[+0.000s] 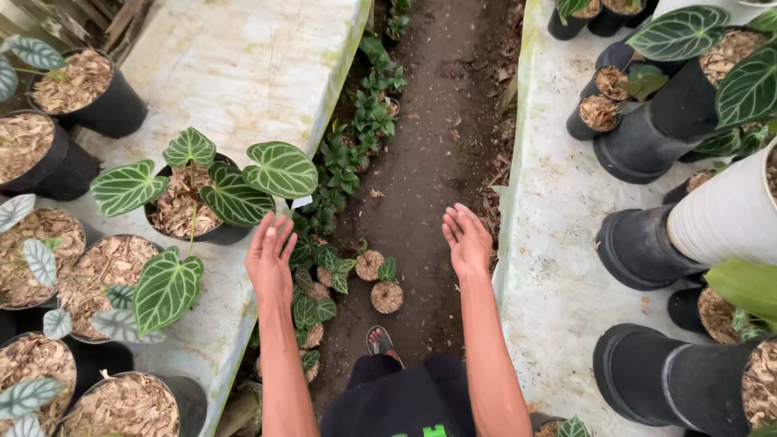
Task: The person moves potted plants between a greenhouse bench and the ground, arranging them in different rows.
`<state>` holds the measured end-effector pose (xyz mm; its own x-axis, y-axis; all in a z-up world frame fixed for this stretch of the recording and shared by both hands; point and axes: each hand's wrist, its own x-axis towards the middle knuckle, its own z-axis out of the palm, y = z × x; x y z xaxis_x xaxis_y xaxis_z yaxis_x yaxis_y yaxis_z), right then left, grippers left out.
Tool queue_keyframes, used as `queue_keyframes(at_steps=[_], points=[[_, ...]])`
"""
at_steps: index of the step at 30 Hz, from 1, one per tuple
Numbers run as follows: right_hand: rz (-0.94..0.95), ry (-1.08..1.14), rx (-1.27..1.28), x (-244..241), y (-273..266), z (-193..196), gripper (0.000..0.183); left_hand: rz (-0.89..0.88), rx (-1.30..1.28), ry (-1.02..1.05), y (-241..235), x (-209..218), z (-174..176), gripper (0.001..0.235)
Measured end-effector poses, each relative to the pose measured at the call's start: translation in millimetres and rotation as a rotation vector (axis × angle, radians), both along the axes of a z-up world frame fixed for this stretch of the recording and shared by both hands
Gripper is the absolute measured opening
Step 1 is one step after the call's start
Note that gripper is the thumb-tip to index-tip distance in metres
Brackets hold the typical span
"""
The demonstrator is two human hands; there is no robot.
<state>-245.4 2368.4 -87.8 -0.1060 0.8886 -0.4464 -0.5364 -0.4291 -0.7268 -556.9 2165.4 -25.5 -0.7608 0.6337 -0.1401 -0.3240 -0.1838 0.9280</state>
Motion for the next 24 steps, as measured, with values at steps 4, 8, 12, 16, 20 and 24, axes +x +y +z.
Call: queue_keyframes(at_steps=[4, 8, 12, 16, 20, 24], points=[[0.085, -0.001, 0.011, -38, 23, 14, 0.033, 0.031, -0.033, 0.019, 22, -14, 0, 0.042], [0.201, -0.016, 0.016, -79, 43, 18, 0.036, 0.047, 0.007, 0.013, 36, -23, -9, 0.039], [0.357, -0.006, 0.024, -129, 73, 21, 0.041, 0.106, -0.100, 0.052, 62, -22, -13, 0.039], [0.568, -0.009, 0.044, -177, 111, 16, 0.044, 0.111, -0.163, 0.059, 108, -1, -21, 0.040], [0.779, -0.060, 0.077, -200, 162, 11, 0.046, 0.189, -0.173, -0.016, 161, 30, -27, 0.040], [0.830, -0.114, 0.081, -207, 221, 11, 0.047, 0.289, -0.109, -0.052, 193, 58, -37, 0.042]])
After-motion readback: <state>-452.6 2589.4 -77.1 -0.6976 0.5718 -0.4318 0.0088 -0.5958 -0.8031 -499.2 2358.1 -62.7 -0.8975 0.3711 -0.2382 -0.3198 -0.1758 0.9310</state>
